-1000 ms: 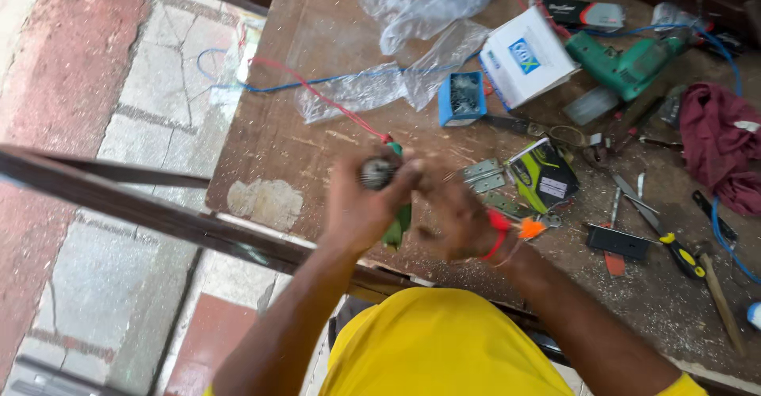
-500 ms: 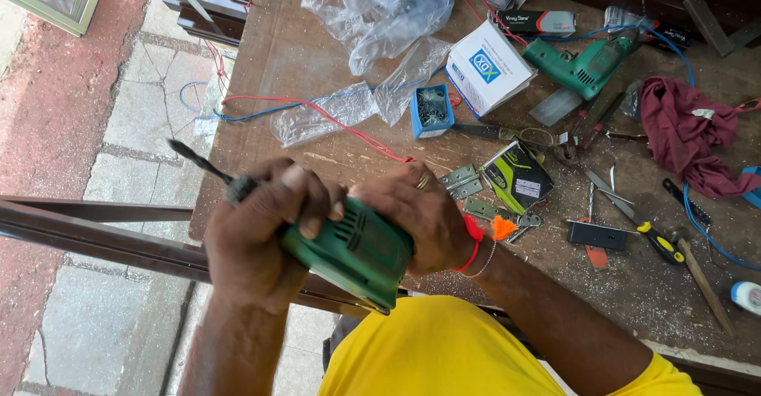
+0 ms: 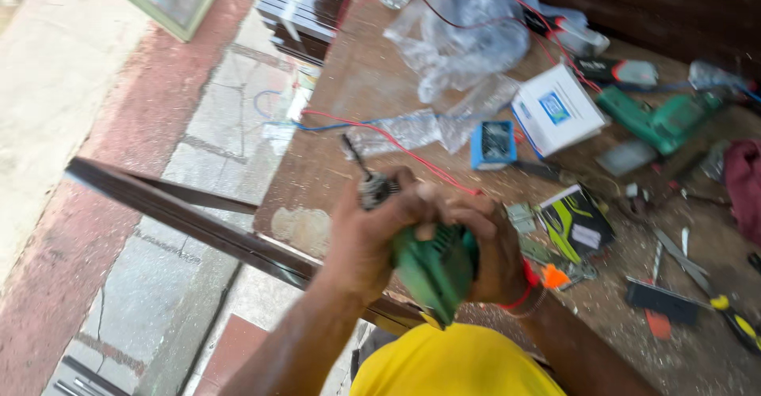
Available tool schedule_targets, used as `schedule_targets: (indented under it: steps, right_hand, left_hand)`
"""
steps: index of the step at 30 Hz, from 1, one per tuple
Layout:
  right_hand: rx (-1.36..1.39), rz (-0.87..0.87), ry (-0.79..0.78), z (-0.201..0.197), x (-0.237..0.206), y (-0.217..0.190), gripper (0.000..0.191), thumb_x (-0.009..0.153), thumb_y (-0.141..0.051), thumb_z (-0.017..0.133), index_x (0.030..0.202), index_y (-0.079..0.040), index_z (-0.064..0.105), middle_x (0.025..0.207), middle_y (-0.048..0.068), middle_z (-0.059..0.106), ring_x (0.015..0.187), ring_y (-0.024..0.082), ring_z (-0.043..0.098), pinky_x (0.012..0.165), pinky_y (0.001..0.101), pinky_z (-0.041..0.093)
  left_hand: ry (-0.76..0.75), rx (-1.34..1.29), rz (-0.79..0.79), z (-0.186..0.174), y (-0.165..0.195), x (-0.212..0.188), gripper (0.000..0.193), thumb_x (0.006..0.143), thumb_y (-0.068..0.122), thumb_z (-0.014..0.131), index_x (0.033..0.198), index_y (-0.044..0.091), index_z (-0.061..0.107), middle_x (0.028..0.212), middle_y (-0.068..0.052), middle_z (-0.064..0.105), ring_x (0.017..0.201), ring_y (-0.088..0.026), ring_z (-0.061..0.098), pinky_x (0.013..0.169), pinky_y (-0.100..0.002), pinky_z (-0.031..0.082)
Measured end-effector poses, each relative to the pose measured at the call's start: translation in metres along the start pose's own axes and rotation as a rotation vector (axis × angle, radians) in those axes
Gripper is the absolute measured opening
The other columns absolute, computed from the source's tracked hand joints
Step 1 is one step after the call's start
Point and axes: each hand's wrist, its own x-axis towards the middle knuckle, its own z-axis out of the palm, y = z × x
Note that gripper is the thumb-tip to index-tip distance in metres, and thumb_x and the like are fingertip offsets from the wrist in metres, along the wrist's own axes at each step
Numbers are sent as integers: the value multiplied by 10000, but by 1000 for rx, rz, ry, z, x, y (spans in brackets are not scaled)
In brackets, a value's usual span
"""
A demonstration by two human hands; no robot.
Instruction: The person aligns a metal lock mechanism on a brown metal door frame, marks the screw holes, and uses a power drill to fasten the lock with screws. The person also uses a utility knife to adjust the frame and a file to smooth the edges.
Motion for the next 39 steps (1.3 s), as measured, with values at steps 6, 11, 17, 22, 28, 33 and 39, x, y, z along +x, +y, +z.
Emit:
schedule_targets:
  steps: [6,11,17,22,28,33,39]
  right_hand:
    - [-53,-67,-49,1,2,4,515,739,-303,803,1089,18,607,1030,184,669,990,385,658,874,518,492]
    - [-102,-81,-18,4,-1,3,482,717,-338,793,1014,2,625,993,179,655,924,385,655,893,518,504]
    - [-155,-86,-38,-3,-4,-1,539,749,-389,780,1104,-11,634,1084,141,695,902,315,680,866,497,488]
    - [-197,-70,-83,-13,-10,2,351,745,-213,706,1045,-43,639,1038,99,701,897,287,688,871,483,487]
    - [-171,-54,-95,-9,-17,5,303,722,-183,696,975,-35,621,988,117,691,883,294,675,853,475,492]
    - [-143,-19,-107,-14,-20,8,425,721,-226,739,1080,-35,618,1080,122,693,948,319,694,878,477,505]
    - [103,118,-9,-32,-33,-9,826,935,-323,738,1556,29,323,1462,258,565,1330,391,645,1128,488,513]
  left_hand:
    - [-15,-22,-60,5,-6,2,228,825,125,808,711,43,628,645,-75,654,672,-182,683,651,-310,540]
    - [-76,63,-23,-5,-9,5,204,846,56,788,715,35,632,644,-71,631,630,-175,612,631,-311,490]
    - [-28,63,-19,-8,-8,-1,194,825,37,753,684,50,619,616,-73,621,643,-194,654,655,-320,518]
    - [-13,-7,-5,-8,-21,-2,206,855,14,733,700,40,599,626,-88,605,699,-216,661,679,-334,505]
    - [-39,-67,53,-24,-32,7,218,885,-16,695,707,35,580,624,-101,587,728,-250,658,723,-366,527]
    - [-20,-104,39,-15,-30,16,246,896,4,690,689,42,562,625,-89,574,741,-248,655,733,-376,533]
    - [193,-306,-132,26,-28,34,156,944,81,682,815,60,596,735,-67,600,740,-211,615,775,-408,549]
